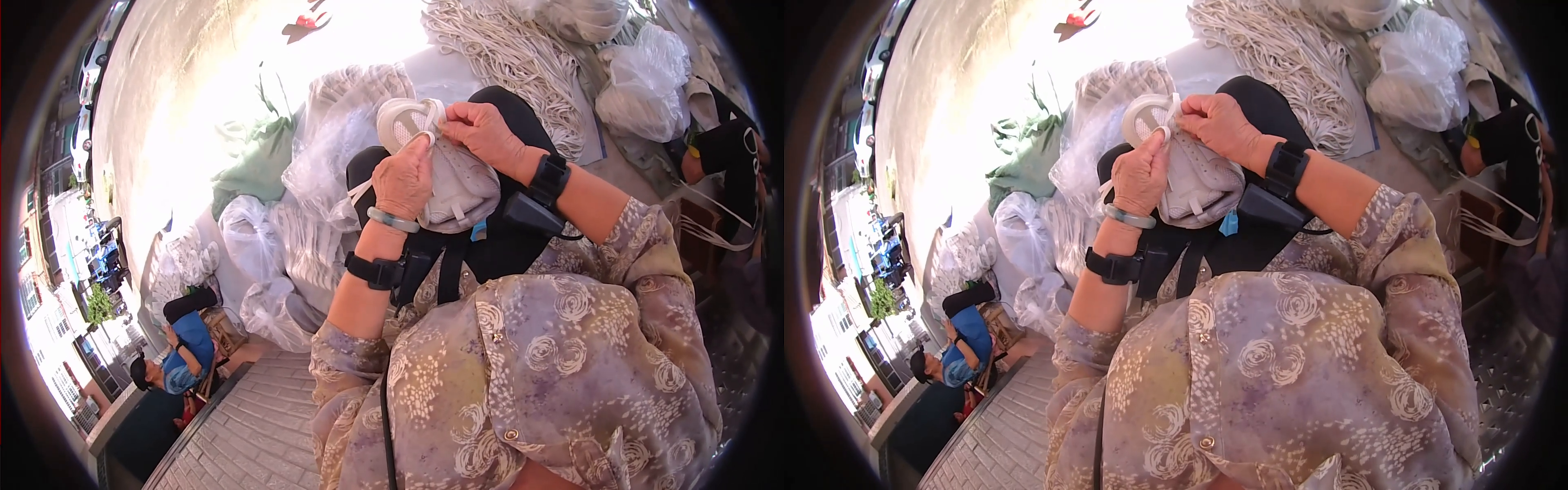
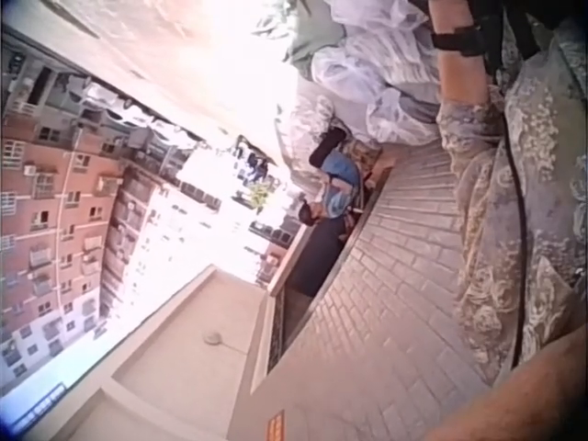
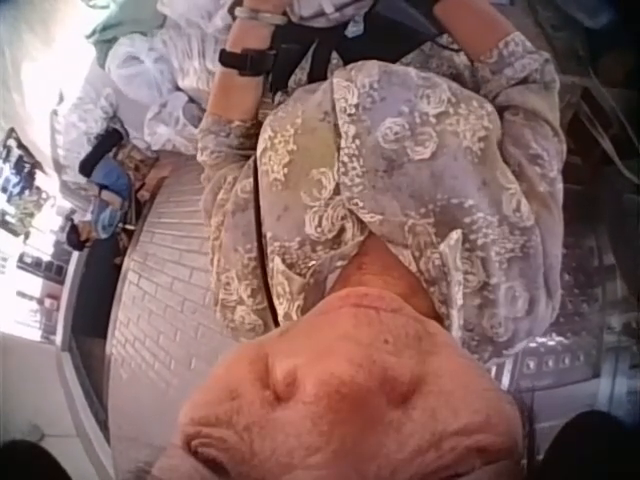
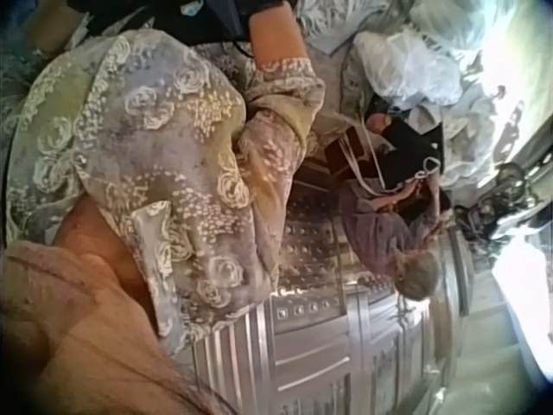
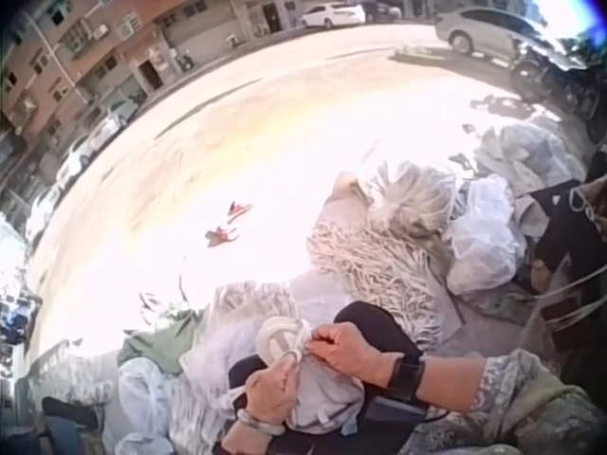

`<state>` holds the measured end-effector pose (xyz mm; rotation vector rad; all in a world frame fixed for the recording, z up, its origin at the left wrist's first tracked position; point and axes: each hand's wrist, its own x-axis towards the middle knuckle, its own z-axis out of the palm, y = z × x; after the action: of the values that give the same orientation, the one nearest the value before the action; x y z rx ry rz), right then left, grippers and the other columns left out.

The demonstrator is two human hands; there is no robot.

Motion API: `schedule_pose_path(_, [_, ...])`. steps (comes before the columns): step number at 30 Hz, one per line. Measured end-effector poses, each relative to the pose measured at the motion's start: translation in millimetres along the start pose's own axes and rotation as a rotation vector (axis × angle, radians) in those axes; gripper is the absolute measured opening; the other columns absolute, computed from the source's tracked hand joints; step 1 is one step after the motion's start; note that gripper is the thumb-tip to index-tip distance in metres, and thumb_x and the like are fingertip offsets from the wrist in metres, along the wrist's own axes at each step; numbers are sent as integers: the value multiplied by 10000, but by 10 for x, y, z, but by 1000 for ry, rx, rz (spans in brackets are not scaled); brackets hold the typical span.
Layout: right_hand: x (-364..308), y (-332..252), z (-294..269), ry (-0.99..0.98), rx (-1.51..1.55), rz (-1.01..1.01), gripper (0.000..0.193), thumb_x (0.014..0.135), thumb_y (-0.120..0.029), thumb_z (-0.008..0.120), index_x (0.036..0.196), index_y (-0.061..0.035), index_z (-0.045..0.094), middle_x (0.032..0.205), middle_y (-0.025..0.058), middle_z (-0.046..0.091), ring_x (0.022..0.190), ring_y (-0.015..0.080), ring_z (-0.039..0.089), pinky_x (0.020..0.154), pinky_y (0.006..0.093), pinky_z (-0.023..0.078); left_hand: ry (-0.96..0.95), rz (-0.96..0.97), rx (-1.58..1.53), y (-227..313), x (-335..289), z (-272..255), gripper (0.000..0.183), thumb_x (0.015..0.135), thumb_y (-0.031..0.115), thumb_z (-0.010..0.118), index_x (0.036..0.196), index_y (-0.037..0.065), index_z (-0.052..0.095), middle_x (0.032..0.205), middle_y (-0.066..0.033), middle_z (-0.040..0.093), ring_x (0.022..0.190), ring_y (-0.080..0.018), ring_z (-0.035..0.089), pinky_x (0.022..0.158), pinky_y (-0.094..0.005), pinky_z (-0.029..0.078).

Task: Lacing white athletic shoes while sitting outdoors near a pile of materials.

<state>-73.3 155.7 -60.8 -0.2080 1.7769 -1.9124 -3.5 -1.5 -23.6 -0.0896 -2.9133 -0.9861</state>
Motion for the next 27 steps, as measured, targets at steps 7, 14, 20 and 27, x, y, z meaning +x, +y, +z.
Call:
schedule_pose_path(7, [12, -48, 15, 19, -72, -26, 107, 819, -87, 605, 815, 19, 611, 632, 8, 541, 610, 53, 457, 557, 232, 421, -35, -65, -18, -18, -5, 8, 218, 823, 154, 505, 1013, 115, 604, 764, -176, 618, 717, -369, 607, 628, -423, 483])
schedule_pose_path(14, [-1, -32, 20, 50, -471, -368, 77, 782, -78, 593, 790, -2, 591, 721, 99, 583, 644, 215, 563, 600, 302, 454, 79, -95, -204, -69, -37, 32, 127, 855, 138, 539, 909, 43, 605, 665, -151, 607, 584, -287, 616, 540, -336, 470])
schedule_pose_path(20, [-30, -7, 42, 42, -704, -513, 48, 761, -60, 574, 758, -18, 553, 751, 128, 561, 733, 322, 560, 643, 365, 455, 100, -539, -828, -2, -122, -195, 193, 904, 197, 549, 784, 46, 555, 566, 14, 487, 461, -45, 446, 409, -196, 363])
schedule_pose_path(27, [191, -287, 15, -339, -1159, -540, 95, 745, -126, 568, 714, -37, 578, 771, 135, 608, 750, 329, 589, 667, 416, 458, 182, -652, -1110, -83, -349, -515, 128, 853, 170, 621, 897, 56, 582, 663, -31, 580, 519, -115, 541, 504, -238, 470])
